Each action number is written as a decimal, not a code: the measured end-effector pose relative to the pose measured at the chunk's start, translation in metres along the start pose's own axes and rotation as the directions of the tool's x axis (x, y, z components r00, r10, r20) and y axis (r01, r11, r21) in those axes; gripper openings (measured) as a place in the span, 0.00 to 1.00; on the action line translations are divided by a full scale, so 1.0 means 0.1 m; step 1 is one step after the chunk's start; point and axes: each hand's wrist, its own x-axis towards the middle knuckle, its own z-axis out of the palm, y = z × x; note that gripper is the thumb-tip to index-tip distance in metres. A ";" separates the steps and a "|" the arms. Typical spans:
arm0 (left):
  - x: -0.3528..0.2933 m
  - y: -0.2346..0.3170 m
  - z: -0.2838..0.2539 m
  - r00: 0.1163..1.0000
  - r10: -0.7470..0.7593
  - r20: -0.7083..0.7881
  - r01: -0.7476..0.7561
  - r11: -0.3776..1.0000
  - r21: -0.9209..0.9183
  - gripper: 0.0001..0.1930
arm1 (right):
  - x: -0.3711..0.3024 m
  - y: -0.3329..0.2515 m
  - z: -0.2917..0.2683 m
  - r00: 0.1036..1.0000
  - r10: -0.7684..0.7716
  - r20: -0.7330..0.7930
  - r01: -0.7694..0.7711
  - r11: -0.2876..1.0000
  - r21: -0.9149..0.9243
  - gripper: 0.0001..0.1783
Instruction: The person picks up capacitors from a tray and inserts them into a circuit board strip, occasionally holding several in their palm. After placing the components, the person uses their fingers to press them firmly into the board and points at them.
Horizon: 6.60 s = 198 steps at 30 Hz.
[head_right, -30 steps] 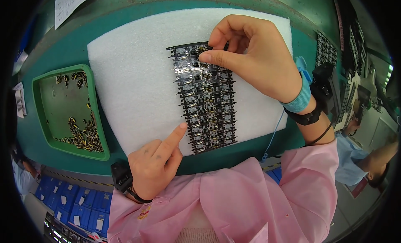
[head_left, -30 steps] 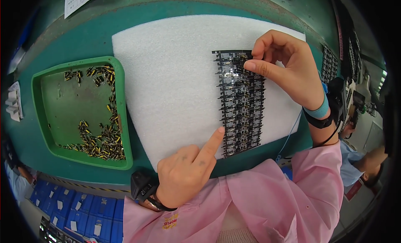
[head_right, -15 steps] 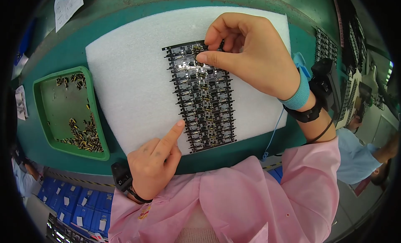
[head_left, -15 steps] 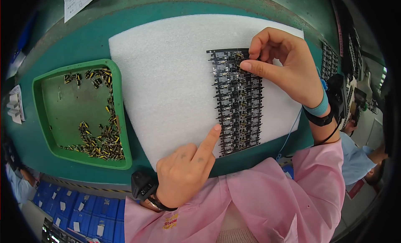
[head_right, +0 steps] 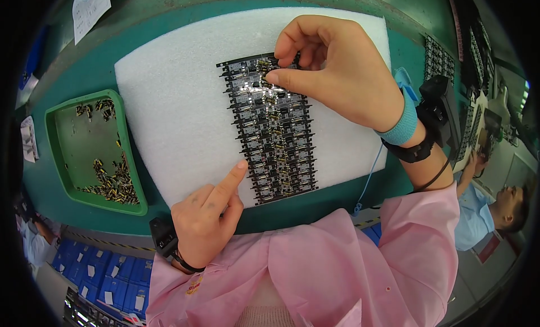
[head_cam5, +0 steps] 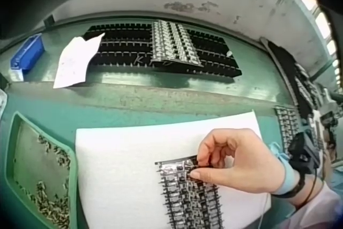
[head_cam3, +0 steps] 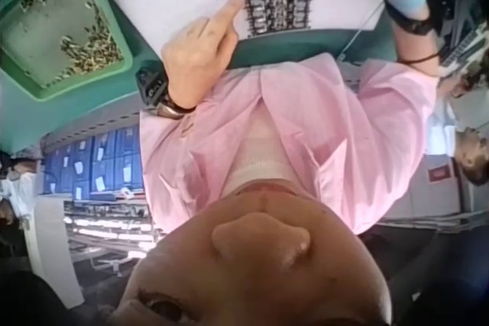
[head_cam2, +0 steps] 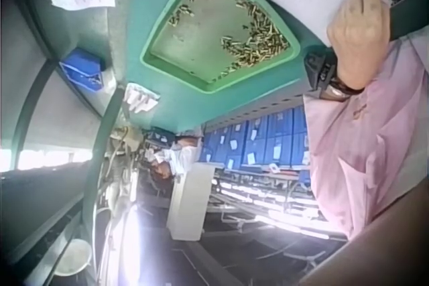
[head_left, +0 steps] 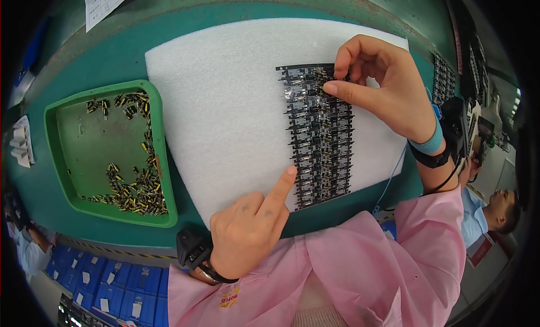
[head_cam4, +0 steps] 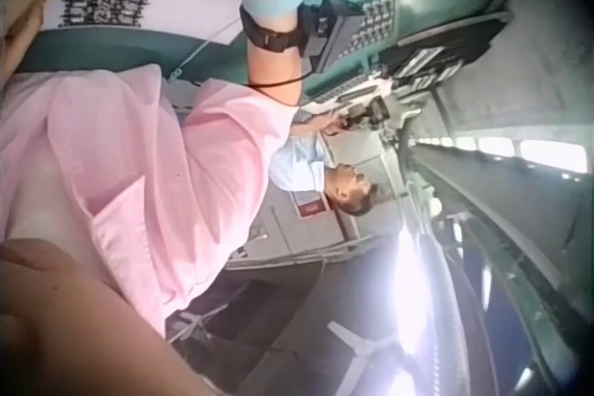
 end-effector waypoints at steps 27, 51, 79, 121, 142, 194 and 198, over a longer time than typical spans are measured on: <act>0.12 0.74 -0.01 0.998 -0.015 -0.063 0.015 1.000 0.006 0.27 | -0.64 -0.05 -0.59 0.870 -0.485 -0.092 0.416 0.821 -0.390 0.13; -0.08 0.97 -0.31 0.997 0.016 -0.073 -0.013 0.999 0.040 0.29 | -0.76 -0.27 -0.63 0.791 -0.612 0.015 0.564 0.720 -0.405 0.23; -0.77 2.02 -0.72 0.964 -0.260 0.060 0.261 0.867 -0.424 0.40 | -2.35 -1.38 -0.01 0.774 -0.633 0.001 0.630 0.770 -0.105 0.14; -0.26 0.86 -0.43 0.988 -0.094 -0.127 0.086 0.994 -0.066 0.30 | -1.01 -0.55 -0.08 0.835 -0.550 -0.007 0.457 0.702 -0.546 0.22; -0.28 0.93 -0.43 0.982 -0.135 -0.131 0.107 0.974 -0.201 0.31 | -1.19 -0.61 -0.24 0.810 -0.572 -0.130 0.477 0.771 -0.421 0.16; -0.85 1.35 -0.76 0.985 -0.160 -0.063 0.085 0.769 -0.633 0.03 | -1.90 -1.18 0.14 0.867 -0.483 0.120 0.485 0.874 0.020 0.05; -0.86 1.38 -0.76 0.986 -0.145 -0.081 0.061 0.771 -0.634 0.04 | -1.92 -1.22 0.17 0.857 -0.503 0.111 0.503 0.864 0.029 0.06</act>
